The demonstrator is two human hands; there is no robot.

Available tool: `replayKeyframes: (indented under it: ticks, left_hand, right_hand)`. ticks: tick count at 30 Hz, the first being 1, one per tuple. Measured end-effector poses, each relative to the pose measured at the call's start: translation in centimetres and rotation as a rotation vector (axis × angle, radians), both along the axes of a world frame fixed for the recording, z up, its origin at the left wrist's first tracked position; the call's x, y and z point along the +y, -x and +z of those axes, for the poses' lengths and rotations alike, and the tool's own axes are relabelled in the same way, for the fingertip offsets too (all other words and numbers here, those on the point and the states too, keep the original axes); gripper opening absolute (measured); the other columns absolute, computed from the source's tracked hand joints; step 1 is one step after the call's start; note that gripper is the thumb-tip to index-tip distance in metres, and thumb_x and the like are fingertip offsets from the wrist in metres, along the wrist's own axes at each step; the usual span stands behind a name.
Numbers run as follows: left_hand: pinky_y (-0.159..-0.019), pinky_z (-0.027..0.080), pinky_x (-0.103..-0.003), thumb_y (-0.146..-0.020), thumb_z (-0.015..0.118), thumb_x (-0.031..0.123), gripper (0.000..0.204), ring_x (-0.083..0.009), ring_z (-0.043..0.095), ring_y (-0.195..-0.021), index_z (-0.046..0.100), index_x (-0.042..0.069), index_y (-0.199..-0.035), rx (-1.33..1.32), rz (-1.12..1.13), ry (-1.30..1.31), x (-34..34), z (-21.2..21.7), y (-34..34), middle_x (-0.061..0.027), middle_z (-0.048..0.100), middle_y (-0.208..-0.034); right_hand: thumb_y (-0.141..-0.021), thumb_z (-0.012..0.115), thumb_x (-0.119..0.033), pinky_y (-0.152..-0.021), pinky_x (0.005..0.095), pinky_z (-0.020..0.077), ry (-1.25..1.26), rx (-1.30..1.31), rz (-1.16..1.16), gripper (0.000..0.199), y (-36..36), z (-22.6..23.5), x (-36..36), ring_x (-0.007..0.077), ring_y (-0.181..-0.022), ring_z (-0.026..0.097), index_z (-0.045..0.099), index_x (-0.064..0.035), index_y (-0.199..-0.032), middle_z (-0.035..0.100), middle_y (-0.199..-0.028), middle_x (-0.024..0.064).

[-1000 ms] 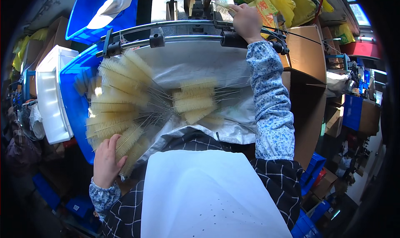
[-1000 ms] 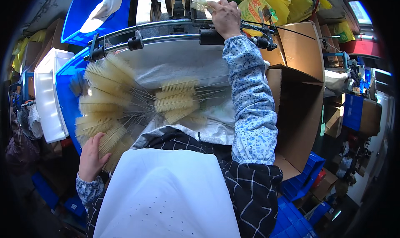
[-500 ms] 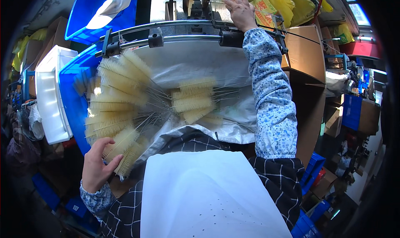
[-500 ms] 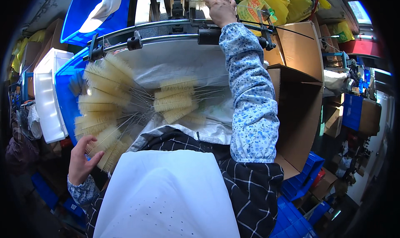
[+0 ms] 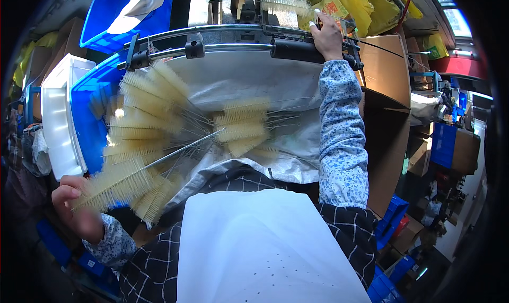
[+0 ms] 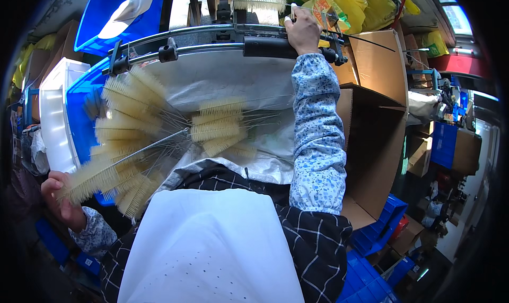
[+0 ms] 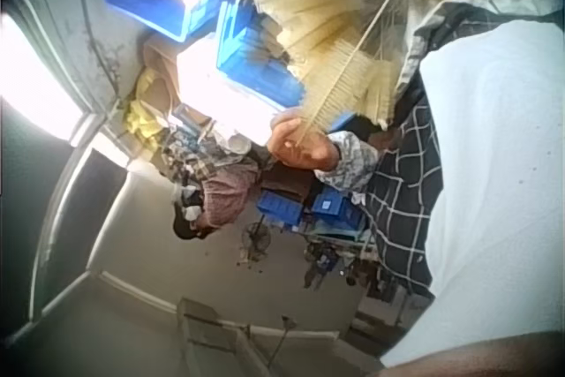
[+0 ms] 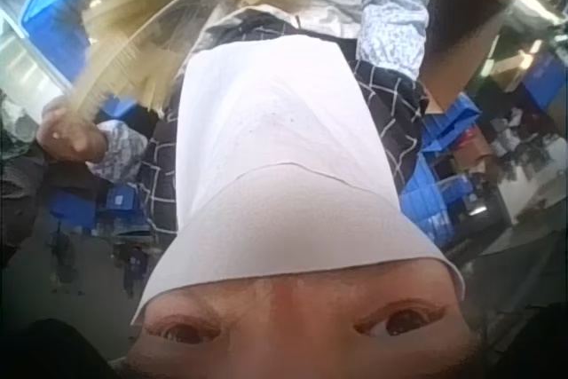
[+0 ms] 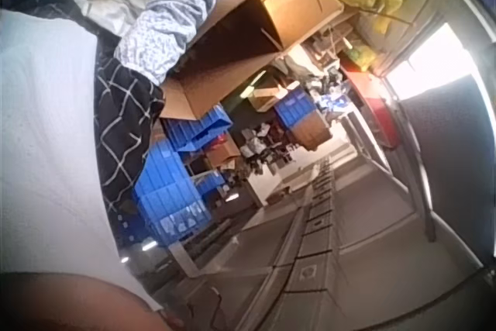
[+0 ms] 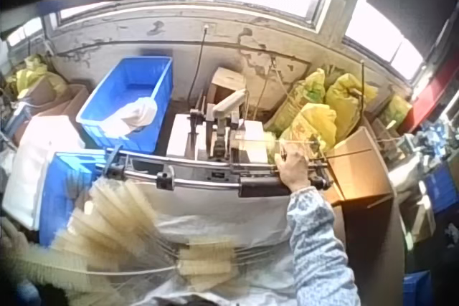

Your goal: The person repeatedly picks up long, bristled brushes from a blue bin and feeds them into a machine. The machine processes the brushes, and the person collects the finished items, placing them into a white sack. The task involves continuous handling of the brushes and operating the machine.

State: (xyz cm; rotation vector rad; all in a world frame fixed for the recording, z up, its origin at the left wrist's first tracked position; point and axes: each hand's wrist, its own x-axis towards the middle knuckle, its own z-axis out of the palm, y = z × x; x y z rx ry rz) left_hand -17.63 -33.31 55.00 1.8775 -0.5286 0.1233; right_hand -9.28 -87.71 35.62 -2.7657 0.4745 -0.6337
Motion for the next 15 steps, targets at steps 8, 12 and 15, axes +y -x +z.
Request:
replayKeyframes:
  ticks: [8, 12, 15]
  left_hand:
    - [-0.055, 0.032, -0.027, -0.072, 0.057, 0.025, 0.036, -0.0145, 0.037, -0.060, 0.038, 0.002, -0.092, 0.031, -0.058, 0.070, -0.9, -0.7, -0.1, -0.0114, 0.040, -0.075]
    - [-0.055, 0.032, -0.027, -0.072, 0.058, 0.026, 0.037, -0.0147, 0.037, -0.060, 0.038, 0.001, -0.092, 0.047, -0.032, 0.056, -1.4, 0.1, 0.1, -0.0111, 0.040, -0.074]
    - [-0.055, 0.032, -0.027, -0.072, 0.058, 0.026, 0.038, -0.0149, 0.037, -0.060, 0.038, 0.001, -0.093, 0.056, -0.076, 0.095, -1.4, -0.8, -0.3, -0.0114, 0.040, -0.075]
  right_hand:
    - [-0.074, 0.057, -0.023, -0.084, 0.0360, 0.0417, 0.008, 0.040, -0.027, 0.041, -0.4, 1.9, 3.9, 0.0257, -0.098, 0.054, 0.054, -0.0089, -0.112, 0.056, -0.107, 0.0108]
    - [-0.074, 0.056, -0.024, -0.083, 0.0403, 0.0412, -0.020, 0.091, -0.032, 0.041, -1.6, 2.5, 6.4, 0.0262, -0.099, 0.053, 0.054, -0.0098, -0.112, 0.055, -0.110, 0.0092]
    - [-0.074, 0.054, -0.023, -0.078, 0.0431, 0.0405, 0.004, 0.054, -0.055, 0.040, -1.9, 1.9, 7.6, 0.0268, -0.095, 0.055, 0.054, -0.0102, -0.112, 0.055, -0.107, 0.0089]
